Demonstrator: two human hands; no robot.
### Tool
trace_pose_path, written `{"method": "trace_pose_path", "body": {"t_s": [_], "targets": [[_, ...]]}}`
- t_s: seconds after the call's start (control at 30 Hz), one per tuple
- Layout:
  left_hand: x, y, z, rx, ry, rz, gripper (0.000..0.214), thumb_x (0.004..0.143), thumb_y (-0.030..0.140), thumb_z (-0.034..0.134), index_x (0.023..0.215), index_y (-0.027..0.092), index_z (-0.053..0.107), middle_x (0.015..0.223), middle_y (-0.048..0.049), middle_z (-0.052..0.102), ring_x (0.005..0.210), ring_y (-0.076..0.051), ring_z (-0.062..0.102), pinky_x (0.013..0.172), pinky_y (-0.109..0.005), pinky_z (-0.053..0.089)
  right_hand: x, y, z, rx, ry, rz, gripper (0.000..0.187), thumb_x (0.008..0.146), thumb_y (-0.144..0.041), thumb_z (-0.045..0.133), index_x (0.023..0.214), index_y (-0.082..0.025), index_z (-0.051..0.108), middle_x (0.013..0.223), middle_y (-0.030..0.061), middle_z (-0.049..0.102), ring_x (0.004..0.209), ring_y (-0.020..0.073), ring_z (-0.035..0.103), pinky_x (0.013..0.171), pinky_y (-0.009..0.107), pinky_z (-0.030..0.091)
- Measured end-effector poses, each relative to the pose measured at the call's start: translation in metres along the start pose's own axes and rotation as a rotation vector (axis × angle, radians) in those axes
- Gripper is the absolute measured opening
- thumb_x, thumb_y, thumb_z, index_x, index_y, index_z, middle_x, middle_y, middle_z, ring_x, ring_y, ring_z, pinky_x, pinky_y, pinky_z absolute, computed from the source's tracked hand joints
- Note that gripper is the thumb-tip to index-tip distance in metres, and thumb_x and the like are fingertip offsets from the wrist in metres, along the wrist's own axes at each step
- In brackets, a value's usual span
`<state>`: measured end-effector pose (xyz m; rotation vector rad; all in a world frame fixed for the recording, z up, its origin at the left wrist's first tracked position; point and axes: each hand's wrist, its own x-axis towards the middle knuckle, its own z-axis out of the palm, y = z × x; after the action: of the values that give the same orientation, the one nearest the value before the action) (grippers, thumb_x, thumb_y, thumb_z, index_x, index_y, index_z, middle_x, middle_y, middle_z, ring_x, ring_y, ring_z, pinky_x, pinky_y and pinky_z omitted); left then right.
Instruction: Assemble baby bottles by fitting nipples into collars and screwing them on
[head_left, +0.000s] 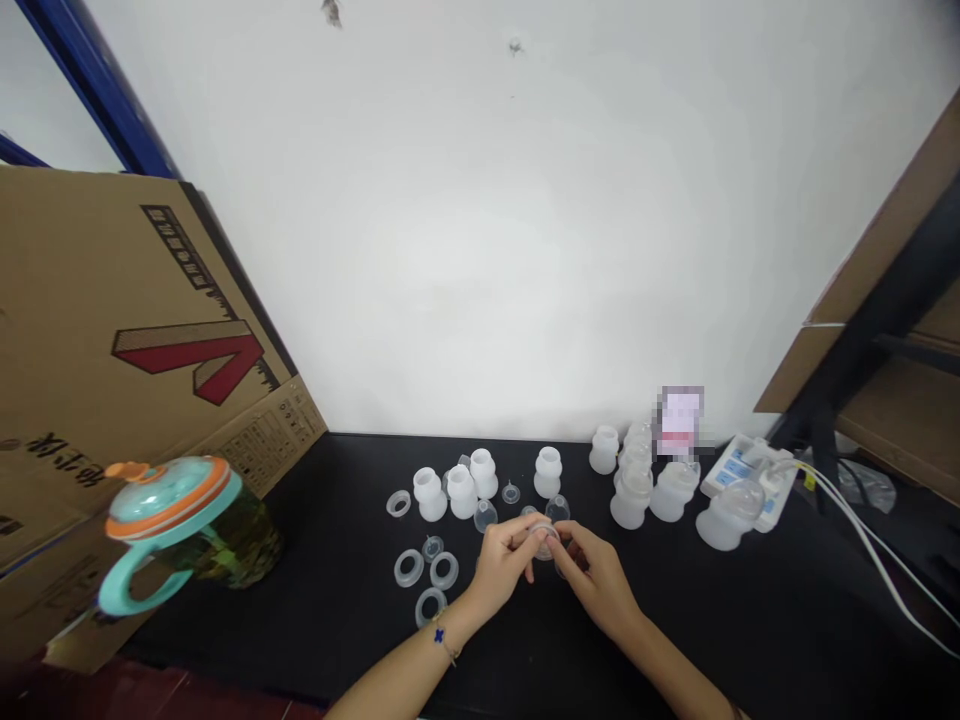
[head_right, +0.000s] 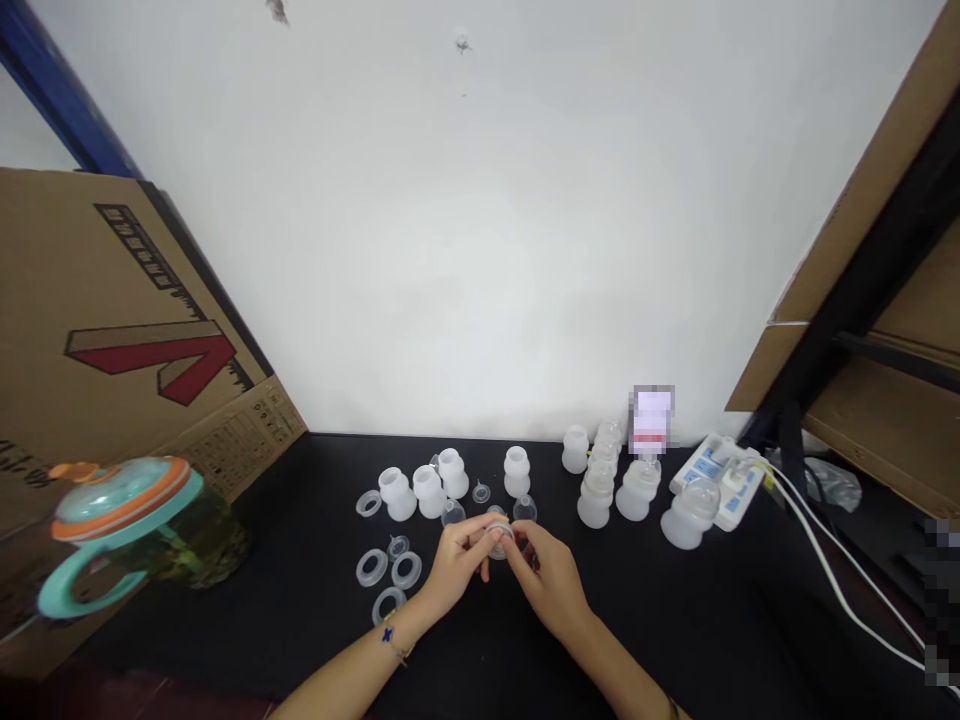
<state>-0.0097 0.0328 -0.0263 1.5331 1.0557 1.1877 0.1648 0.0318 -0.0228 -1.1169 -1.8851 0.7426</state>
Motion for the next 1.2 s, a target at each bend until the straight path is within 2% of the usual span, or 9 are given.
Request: {"method": "trace_pose_path", "body": {"t_s": [0.13, 0.33, 0.67, 0.83, 1.03, 1.2], "targets": [[0.000, -0.008, 0.002, -0.064, 0.037, -0.008, 0.040, 0.093, 0.048, 0.062, 0.106, 0.012, 0.074, 0.052, 0.0027, 0.057, 0.041, -0.008, 0.047, 0.044, -0.020, 0.032, 0.000, 0.000, -0.001, 0.001, 0.000, -0.005, 0.031, 0.100, -0.046, 0.048, 0.102, -0.022, 0.068, 0.080, 0.0022, 0.072, 0.061, 0.0161, 0.063, 0.054, 0.025, 0.047], [-0.001, -0.008, 0.004, -0.122, 0.022, -0.026, 0.041, 0.092, 0.047, 0.063, 0.114, 0.013, 0.070, 0.069, -0.0026, 0.068, 0.044, -0.008, 0.050, 0.045, -0.019, 0.036, -0.001, 0.001, -0.001, 0.001, 0.006, 0.002, 0.030, 0.100, -0.045, 0.050, 0.104, -0.022, 0.067, 0.077, 0.0014, 0.071, 0.060, 0.0159, 0.062, 0.053, 0.024, 0.045], [0.000, -0.010, 0.003, -0.112, 0.019, -0.012, 0.042, 0.093, 0.047, 0.061, 0.113, 0.012, 0.071, 0.070, -0.0039, 0.069, 0.043, -0.007, 0.049, 0.045, -0.019, 0.036, 0.000, 0.003, 0.000, 0.013, -0.005, 0.005, 0.028, 0.100, -0.043, 0.050, 0.106, -0.021, 0.067, 0.079, 0.0010, 0.070, 0.060, 0.0151, 0.061, 0.055, 0.024, 0.045], [0.000, -0.012, 0.003, -0.093, 0.027, -0.012, 0.040, 0.094, 0.047, 0.061, 0.112, 0.012, 0.072, 0.063, -0.0012, 0.065, 0.043, -0.008, 0.049, 0.044, -0.019, 0.035, 0.000, 0.005, 0.002, 0.013, 0.001, 0.000, 0.029, 0.100, -0.043, 0.050, 0.106, -0.021, 0.067, 0.078, 0.0011, 0.070, 0.060, 0.0152, 0.061, 0.055, 0.024, 0.045], [0.001, -0.012, 0.002, -0.073, 0.013, -0.008, 0.041, 0.095, 0.047, 0.060, 0.113, 0.012, 0.073, 0.067, -0.0030, 0.068, 0.043, -0.007, 0.048, 0.045, -0.020, 0.035, -0.001, 0.006, 0.001, 0.010, -0.001, -0.006, 0.028, 0.101, -0.043, 0.050, 0.105, -0.021, 0.067, 0.078, 0.0010, 0.070, 0.061, 0.0154, 0.061, 0.055, 0.024, 0.045], [0.001, -0.008, 0.000, -0.047, 0.001, 0.000, 0.041, 0.095, 0.047, 0.058, 0.109, 0.012, 0.075, 0.057, 0.0006, 0.060, 0.041, -0.008, 0.048, 0.044, -0.020, 0.032, -0.001, 0.006, 0.001, 0.004, 0.002, -0.009, 0.028, 0.100, -0.043, 0.050, 0.105, -0.021, 0.067, 0.079, 0.0009, 0.070, 0.060, 0.0150, 0.062, 0.054, 0.024, 0.045]]}}
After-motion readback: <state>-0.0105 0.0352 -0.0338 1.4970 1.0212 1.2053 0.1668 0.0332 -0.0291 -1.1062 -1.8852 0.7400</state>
